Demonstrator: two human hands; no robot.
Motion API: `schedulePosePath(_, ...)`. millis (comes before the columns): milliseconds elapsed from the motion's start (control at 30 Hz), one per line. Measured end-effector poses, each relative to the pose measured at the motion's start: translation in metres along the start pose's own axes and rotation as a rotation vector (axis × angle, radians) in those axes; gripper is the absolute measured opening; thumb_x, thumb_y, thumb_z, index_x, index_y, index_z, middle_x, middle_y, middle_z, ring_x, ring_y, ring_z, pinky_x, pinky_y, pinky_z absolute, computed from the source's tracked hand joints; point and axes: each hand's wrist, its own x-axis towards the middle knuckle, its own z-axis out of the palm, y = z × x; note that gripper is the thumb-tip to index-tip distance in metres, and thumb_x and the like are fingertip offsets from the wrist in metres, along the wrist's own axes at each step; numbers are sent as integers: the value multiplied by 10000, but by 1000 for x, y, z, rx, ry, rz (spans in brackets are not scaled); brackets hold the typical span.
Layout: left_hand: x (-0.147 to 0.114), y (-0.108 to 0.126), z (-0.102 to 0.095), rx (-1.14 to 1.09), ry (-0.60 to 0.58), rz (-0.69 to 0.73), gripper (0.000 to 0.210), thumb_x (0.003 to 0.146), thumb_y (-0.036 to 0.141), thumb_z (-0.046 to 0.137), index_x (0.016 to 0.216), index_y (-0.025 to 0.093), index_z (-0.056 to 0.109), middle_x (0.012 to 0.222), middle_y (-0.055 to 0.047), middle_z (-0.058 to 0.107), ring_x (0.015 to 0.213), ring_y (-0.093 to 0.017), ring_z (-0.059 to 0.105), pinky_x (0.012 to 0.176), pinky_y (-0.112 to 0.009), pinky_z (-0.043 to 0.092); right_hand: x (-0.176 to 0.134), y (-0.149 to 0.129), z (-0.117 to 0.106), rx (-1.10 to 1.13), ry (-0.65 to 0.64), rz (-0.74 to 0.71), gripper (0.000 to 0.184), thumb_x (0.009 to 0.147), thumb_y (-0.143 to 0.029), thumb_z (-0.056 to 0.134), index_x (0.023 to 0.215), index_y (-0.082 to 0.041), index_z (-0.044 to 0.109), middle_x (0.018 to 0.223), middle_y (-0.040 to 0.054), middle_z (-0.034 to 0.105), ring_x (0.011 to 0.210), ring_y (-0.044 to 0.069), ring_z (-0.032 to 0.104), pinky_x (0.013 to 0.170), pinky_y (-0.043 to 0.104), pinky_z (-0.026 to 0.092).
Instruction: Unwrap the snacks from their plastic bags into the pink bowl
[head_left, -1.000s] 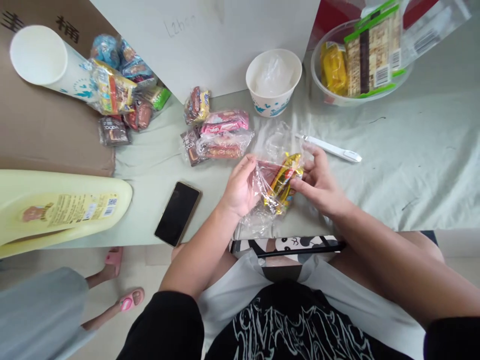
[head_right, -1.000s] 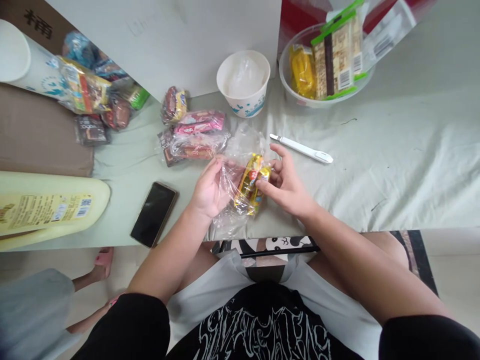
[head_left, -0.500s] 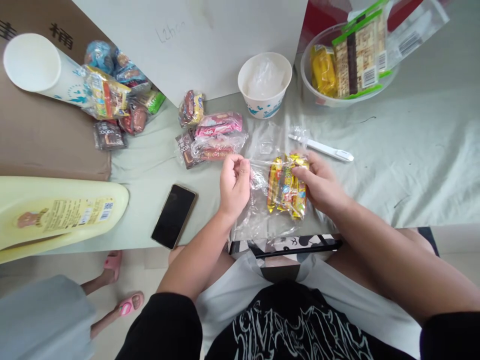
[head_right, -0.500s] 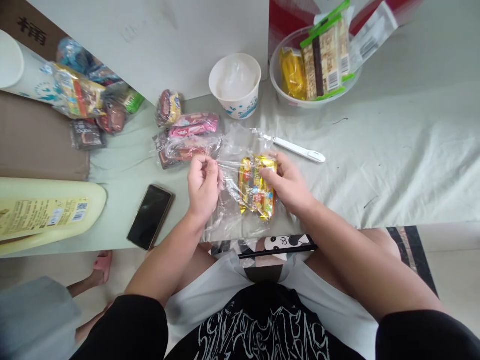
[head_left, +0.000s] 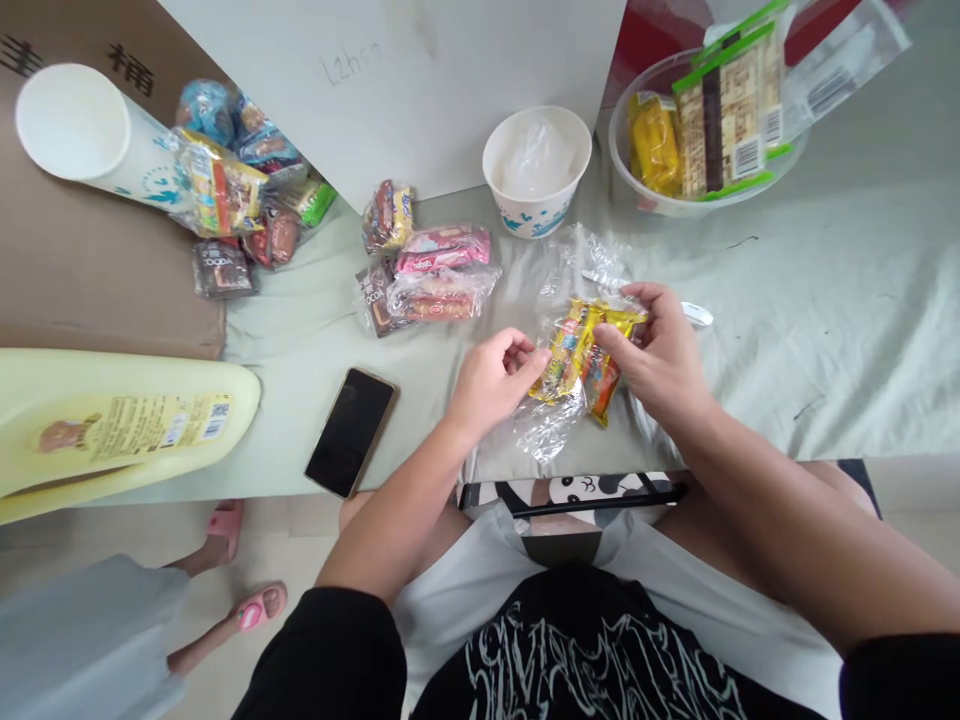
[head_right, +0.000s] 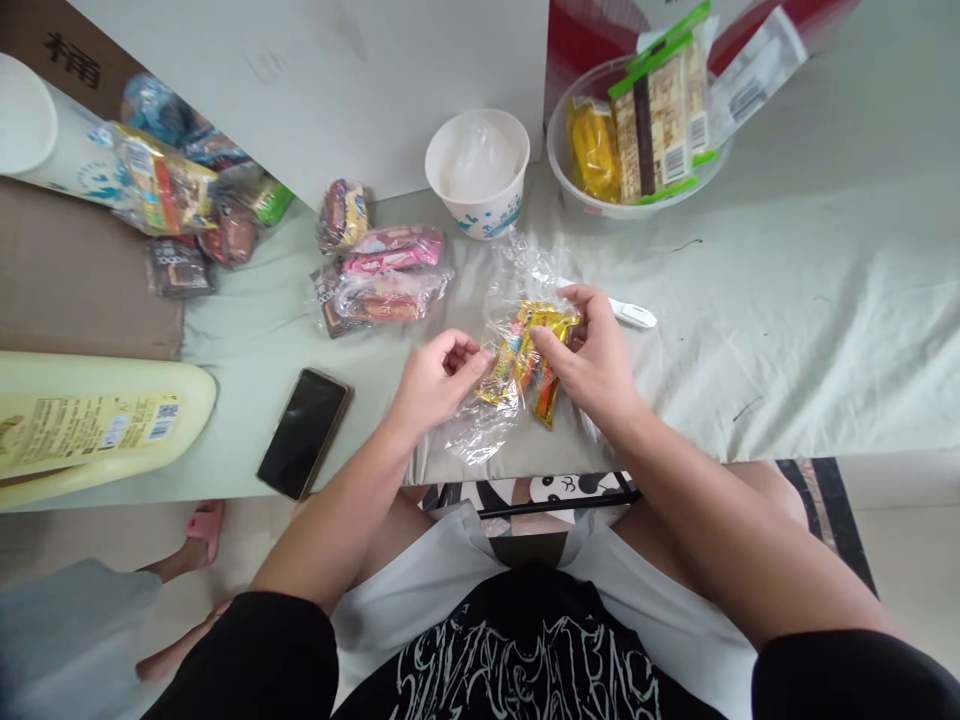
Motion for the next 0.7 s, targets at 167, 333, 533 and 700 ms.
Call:
schedulePosePath(167, -1, 2, -3, -62, 80, 94, 257, 928, 382, 581, 742, 210, 535, 628, 36, 527, 581, -107, 482, 571, -252, 403, 5, -6, -8, -136, 96, -57, 220, 950, -429, 585, 856, -245, 661, 800, 30, 612, 755, 201, 612, 687, 378, 511)
schedulePosePath(333, -2, 2, -3, 11, 7, 350, 285, 908, 500, 602, 898, 215, 587, 872, -29, 623, 768, -149, 578, 677, -286, 478, 5, -10, -13, -213, 309, -174, 260, 957, -450, 580, 812, -251, 664, 857, 56, 618, 913, 239, 632, 796, 408, 507)
schedulePosePath(533, -8, -4, 3, 255, -154, 485, 597, 772, 678, 706, 1134, 216, 601, 1190, -117, 576, 1053, -248, 608, 935, -414, 539, -3, -15, -18, -151, 364, -104, 292, 969, -560, 537, 901, -294, 637, 600, -18, 472, 522, 171, 461, 538, 352, 396)
schedulePosePath(700, -13, -5, 5, 456, -230, 597, 617, 731, 558, 809, 1207, 220, 612, 1311, -138, 548, 1169, -301, 592, 993, -459, 524, 12, -12, -21, 297, 224, 51, 201, 925, -499, 608, 988, -326, 529, 575, -72, 326, 406, 128, 307, 412, 308, 306)
